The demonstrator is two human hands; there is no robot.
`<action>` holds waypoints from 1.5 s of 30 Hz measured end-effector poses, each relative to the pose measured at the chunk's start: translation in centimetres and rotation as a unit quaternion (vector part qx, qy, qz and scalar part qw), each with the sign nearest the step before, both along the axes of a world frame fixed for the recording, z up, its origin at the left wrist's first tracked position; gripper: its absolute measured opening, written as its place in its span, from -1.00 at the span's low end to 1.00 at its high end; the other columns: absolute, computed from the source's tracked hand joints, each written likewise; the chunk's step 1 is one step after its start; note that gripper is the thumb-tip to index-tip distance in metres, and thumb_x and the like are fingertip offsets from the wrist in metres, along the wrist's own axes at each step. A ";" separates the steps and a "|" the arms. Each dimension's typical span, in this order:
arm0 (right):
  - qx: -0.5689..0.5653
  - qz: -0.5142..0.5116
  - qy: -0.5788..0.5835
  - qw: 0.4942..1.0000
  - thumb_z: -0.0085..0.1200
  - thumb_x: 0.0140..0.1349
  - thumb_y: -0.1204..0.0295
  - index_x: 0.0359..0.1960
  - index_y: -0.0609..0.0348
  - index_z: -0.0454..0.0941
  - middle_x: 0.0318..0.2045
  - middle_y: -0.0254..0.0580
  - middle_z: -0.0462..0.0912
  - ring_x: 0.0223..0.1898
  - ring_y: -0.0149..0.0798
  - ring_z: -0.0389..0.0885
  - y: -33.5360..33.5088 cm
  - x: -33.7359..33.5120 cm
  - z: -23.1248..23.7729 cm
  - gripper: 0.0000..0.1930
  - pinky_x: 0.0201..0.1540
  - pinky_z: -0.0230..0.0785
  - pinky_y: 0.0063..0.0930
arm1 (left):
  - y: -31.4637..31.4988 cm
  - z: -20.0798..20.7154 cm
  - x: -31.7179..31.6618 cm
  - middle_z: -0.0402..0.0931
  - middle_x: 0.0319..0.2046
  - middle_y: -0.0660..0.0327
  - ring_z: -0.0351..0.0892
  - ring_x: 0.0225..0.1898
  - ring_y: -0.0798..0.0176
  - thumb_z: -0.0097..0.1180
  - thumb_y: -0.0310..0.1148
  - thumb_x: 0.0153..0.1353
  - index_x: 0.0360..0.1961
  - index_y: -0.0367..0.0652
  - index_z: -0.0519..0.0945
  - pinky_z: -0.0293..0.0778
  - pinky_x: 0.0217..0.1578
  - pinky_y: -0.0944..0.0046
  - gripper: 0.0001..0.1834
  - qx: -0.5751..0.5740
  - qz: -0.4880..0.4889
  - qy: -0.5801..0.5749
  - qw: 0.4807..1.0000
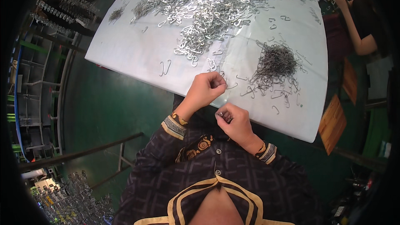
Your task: The person picks up metal hooks from a table, joins several together by hand, and hangs the resulting chain of hooks onto a metal rack.
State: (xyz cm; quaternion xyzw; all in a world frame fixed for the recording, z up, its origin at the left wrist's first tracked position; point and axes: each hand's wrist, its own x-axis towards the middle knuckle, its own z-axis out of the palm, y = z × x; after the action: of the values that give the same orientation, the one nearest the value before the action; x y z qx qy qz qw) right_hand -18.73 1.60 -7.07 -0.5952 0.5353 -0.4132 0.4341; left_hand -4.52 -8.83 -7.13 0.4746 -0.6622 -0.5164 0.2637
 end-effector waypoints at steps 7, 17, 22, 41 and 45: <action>-0.001 -0.018 -0.005 1.000 0.23 0.05 0.60 -0.42 0.27 0.51 -0.58 -0.18 0.59 -0.59 -0.40 0.57 -0.4 0.3 0.3 -0.88 -0.50 0.41 -0.54 | 5.0 2.2 3.8 0.50 -0.38 0.32 0.41 -0.34 0.48 0.16 -0.52 0.23 -0.32 -0.29 0.53 0.37 -0.30 0.43 -0.93 0.014 -0.042 0.146 0.988; 0.005 0.008 0.008 1.000 0.23 0.03 0.60 -0.40 0.28 0.52 -0.59 -0.19 0.58 -0.59 -0.40 0.55 -0.7 1.0 0.3 -0.87 -0.50 0.40 -0.54 | 6.8 2.2 4.2 0.46 -0.37 0.21 0.41 -0.33 0.30 0.13 -0.58 0.17 -0.32 -0.28 0.51 0.35 -0.27 0.33 -0.93 -0.095 -0.037 0.120 0.988; 0.003 0.007 0.019 1.000 0.23 0.03 0.59 -0.38 0.28 0.52 -0.57 -0.18 0.58 -0.59 -0.38 0.55 -0.7 1.2 0.4 -0.86 -0.49 0.40 -0.52 | 6.8 2.5 4.2 0.42 -0.39 0.14 0.41 -0.26 0.10 0.11 -0.63 0.12 -0.32 -0.26 0.49 0.36 -0.19 0.22 -0.89 -0.125 -0.039 0.106 0.986; -0.146 0.006 0.034 0.989 0.26 0.04 0.57 -0.26 0.24 0.60 -0.32 -0.17 0.60 -0.52 -0.32 0.52 -2.9 -1.0 0.0 -0.80 -0.46 0.39 -0.47 | 8.1 3.1 5.6 0.58 -0.30 0.12 0.53 -0.22 0.12 0.06 -0.67 0.13 -0.28 -0.24 0.46 0.41 -0.10 0.21 -0.84 -0.166 0.014 0.093 0.982; -0.155 -0.064 0.193 0.967 0.28 0.04 0.50 -0.23 0.21 0.63 -0.35 -0.19 0.56 -0.38 -0.19 0.50 -7.1 -0.8 -1.6 -0.77 -0.29 0.36 -0.33 | 8.2 3.7 5.8 0.58 -0.31 0.16 0.54 -0.24 0.16 0.06 -0.68 0.11 -0.28 -0.20 0.46 0.37 -0.08 0.22 -0.82 -0.200 0.011 0.046 0.979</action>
State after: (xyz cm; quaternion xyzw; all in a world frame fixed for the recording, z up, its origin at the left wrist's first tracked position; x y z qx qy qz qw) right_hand -19.50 -5.49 -8.67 -0.6883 0.5751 -0.3954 0.1979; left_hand 1.24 -0.64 -3.40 0.3951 -0.7344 -0.3916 0.3889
